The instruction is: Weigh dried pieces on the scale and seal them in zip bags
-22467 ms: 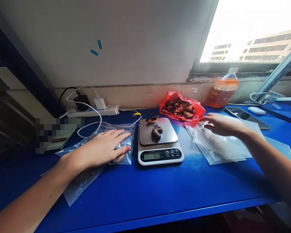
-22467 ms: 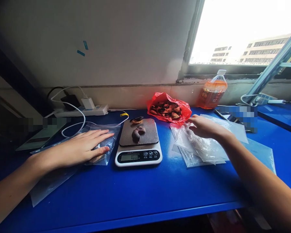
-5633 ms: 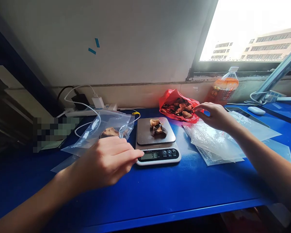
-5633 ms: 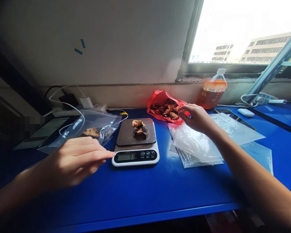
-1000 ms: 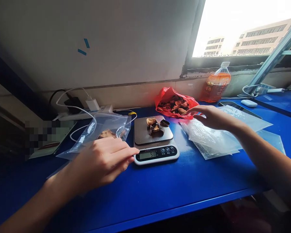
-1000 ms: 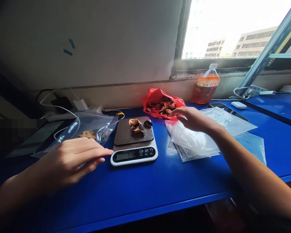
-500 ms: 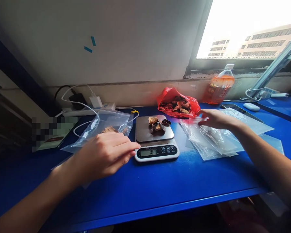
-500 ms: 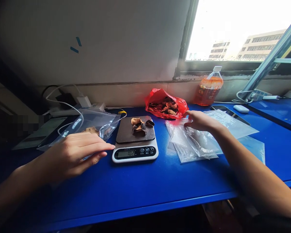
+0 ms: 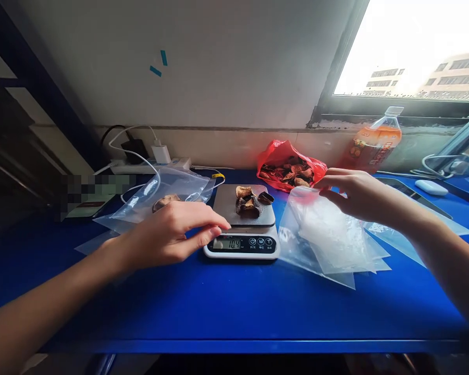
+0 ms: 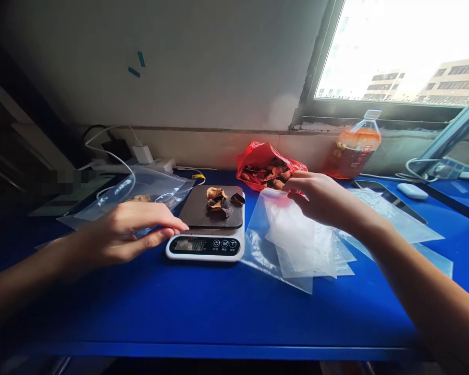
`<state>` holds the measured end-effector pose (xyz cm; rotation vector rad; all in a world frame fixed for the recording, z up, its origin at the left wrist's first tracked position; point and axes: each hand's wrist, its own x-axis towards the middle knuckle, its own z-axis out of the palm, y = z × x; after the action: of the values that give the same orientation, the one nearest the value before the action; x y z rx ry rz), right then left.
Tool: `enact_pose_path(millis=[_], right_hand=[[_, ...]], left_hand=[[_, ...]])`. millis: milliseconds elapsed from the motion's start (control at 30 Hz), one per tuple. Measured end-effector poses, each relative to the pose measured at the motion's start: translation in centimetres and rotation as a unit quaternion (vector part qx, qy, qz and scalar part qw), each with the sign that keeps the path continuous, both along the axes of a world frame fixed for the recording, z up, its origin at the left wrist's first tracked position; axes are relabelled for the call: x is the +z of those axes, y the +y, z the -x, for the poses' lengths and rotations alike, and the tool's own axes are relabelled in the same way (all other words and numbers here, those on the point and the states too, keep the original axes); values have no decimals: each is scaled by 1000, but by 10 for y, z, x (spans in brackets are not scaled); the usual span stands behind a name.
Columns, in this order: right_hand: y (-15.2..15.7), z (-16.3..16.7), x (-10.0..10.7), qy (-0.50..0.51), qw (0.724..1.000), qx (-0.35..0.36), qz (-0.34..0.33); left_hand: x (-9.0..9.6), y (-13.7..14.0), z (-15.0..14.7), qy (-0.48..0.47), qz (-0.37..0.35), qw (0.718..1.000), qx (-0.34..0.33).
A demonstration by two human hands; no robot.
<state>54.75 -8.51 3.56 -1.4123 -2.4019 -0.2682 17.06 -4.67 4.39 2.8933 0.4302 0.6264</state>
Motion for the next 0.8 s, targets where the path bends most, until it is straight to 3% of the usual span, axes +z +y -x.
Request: enact_pose_path(millis=[200,367,533,800], right_hand=[[-26,50,5,129,977,133,108],[-58,98,-21,247,949,133,139],[-69,109,-26,280,941,170,85],[-66,115,-37,281,940,189,49]], left_hand=[[0,-30,-37,-97,22,994,-39],[-22,-42,-45,-88,-40,991,-97],[-38,-50,-38,-121,-33,987,-103],[-36,-52,-43,-148,20,983,-106]])
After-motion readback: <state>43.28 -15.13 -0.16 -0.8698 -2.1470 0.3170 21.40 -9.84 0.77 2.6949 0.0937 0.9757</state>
